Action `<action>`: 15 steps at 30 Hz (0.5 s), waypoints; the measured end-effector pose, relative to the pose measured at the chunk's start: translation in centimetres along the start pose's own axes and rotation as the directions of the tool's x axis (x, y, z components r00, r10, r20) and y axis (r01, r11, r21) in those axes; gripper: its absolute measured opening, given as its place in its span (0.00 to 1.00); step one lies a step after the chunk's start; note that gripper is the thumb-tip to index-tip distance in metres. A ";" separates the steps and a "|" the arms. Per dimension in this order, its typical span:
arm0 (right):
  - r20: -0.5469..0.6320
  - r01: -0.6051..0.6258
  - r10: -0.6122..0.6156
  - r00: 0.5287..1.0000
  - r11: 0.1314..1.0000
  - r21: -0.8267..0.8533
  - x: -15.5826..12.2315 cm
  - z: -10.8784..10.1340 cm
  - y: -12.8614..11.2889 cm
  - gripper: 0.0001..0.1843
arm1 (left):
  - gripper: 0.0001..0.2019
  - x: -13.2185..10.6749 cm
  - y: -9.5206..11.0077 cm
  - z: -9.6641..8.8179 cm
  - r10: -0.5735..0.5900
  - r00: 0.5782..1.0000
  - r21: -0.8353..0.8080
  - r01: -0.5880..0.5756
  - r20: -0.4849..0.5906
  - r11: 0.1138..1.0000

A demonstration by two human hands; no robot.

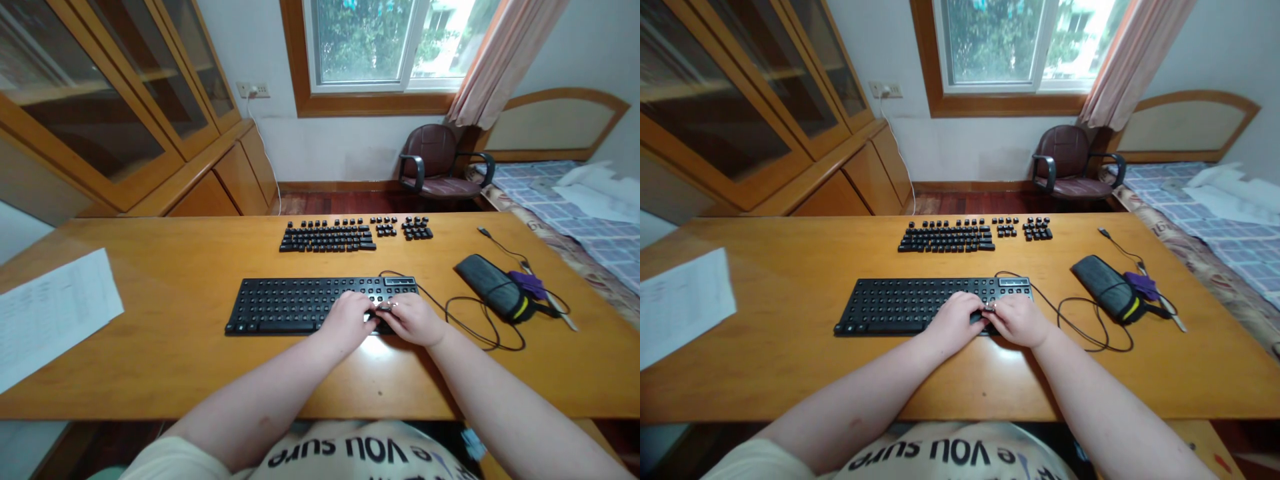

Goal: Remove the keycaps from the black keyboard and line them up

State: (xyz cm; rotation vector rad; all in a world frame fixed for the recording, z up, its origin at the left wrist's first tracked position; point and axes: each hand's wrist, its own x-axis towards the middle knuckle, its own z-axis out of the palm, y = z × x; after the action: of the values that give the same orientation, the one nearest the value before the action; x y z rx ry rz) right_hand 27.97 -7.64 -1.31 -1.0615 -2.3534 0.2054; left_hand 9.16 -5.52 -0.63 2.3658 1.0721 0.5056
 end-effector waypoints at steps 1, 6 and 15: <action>-0.011 0.017 -0.017 1.000 1.000 0.001 -0.1 0.1 0.1 0.09 | 0.06 0.0 0.0 0.0 0.002 1.000 -0.002 -0.002 -0.002 1.000; -0.057 -0.001 0.001 0.998 1.000 -0.014 -0.1 0.3 0.1 0.09 | 0.06 0.1 0.0 -0.2 0.019 1.000 -0.008 -0.019 0.008 1.000; -0.012 -0.278 0.282 0.959 0.950 0.141 1.1 -0.5 -0.3 0.14 | 0.09 0.2 0.0 -0.1 0.016 1.000 -0.013 -0.016 -0.013 1.000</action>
State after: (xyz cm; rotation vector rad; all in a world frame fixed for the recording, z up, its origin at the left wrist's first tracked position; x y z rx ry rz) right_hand 27.45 -7.10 -0.38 -1.3161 -2.1178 0.4463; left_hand 9.19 -5.36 -0.55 2.3646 1.0528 0.5326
